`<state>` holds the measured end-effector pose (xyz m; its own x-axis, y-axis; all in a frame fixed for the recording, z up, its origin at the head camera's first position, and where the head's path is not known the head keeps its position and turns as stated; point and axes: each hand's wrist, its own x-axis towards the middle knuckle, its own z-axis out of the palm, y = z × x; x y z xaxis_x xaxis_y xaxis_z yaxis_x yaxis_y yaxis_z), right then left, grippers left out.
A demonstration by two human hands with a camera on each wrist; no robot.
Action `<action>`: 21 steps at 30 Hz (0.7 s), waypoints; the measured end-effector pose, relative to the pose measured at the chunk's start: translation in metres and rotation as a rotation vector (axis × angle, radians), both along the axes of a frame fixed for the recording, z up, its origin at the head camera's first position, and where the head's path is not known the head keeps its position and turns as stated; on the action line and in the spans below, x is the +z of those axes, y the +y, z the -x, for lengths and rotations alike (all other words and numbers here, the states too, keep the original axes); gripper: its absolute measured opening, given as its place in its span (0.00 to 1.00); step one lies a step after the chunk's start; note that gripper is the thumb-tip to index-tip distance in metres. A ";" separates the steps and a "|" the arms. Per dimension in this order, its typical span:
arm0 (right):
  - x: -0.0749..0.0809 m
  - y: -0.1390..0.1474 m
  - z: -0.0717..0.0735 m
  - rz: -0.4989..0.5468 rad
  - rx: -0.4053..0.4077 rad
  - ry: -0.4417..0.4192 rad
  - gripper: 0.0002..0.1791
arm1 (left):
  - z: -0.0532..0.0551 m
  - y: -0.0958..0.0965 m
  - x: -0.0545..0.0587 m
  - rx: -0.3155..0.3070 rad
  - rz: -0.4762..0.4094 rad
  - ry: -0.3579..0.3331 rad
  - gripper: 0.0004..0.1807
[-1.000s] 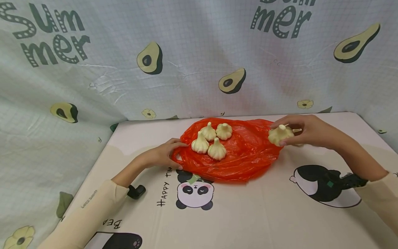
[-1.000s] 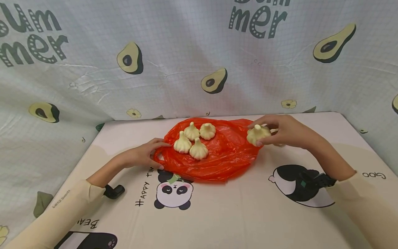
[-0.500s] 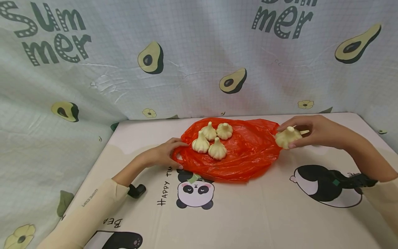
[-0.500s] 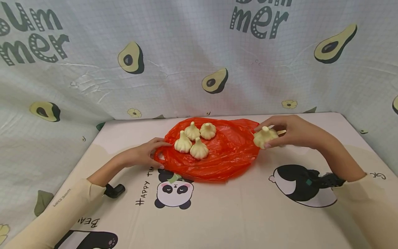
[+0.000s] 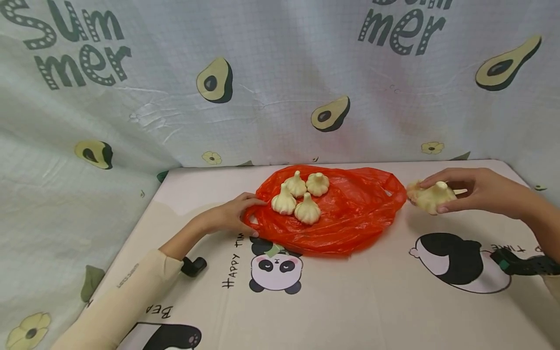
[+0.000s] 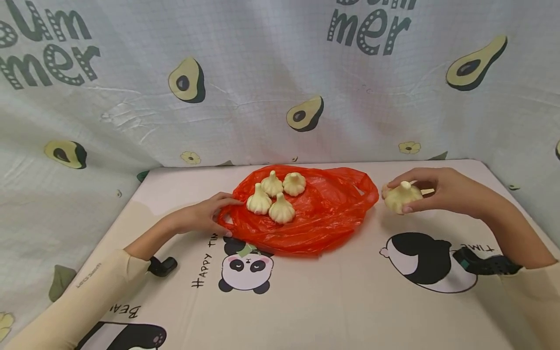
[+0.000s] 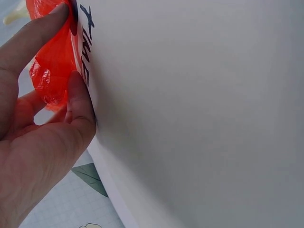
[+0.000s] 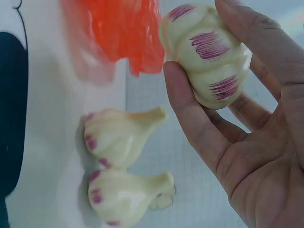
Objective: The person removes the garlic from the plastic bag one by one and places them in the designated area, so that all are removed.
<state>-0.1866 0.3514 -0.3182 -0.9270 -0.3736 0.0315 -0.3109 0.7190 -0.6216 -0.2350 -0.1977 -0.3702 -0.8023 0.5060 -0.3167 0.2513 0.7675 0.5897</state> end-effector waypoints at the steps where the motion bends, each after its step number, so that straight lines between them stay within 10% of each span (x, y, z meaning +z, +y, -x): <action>1: -0.001 0.004 -0.002 -0.005 -0.027 0.002 0.28 | 0.000 0.001 0.000 -0.003 0.001 0.002 0.44; 21: -0.013 0.049 -0.011 -0.028 -0.205 0.024 0.31 | 0.000 0.000 0.001 -0.004 0.002 -0.003 0.44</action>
<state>-0.1753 0.4000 -0.3310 -0.9828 -0.1787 0.0472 -0.1714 0.7857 -0.5943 -0.2349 -0.1981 -0.3689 -0.7997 0.5082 -0.3197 0.2525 0.7677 0.5889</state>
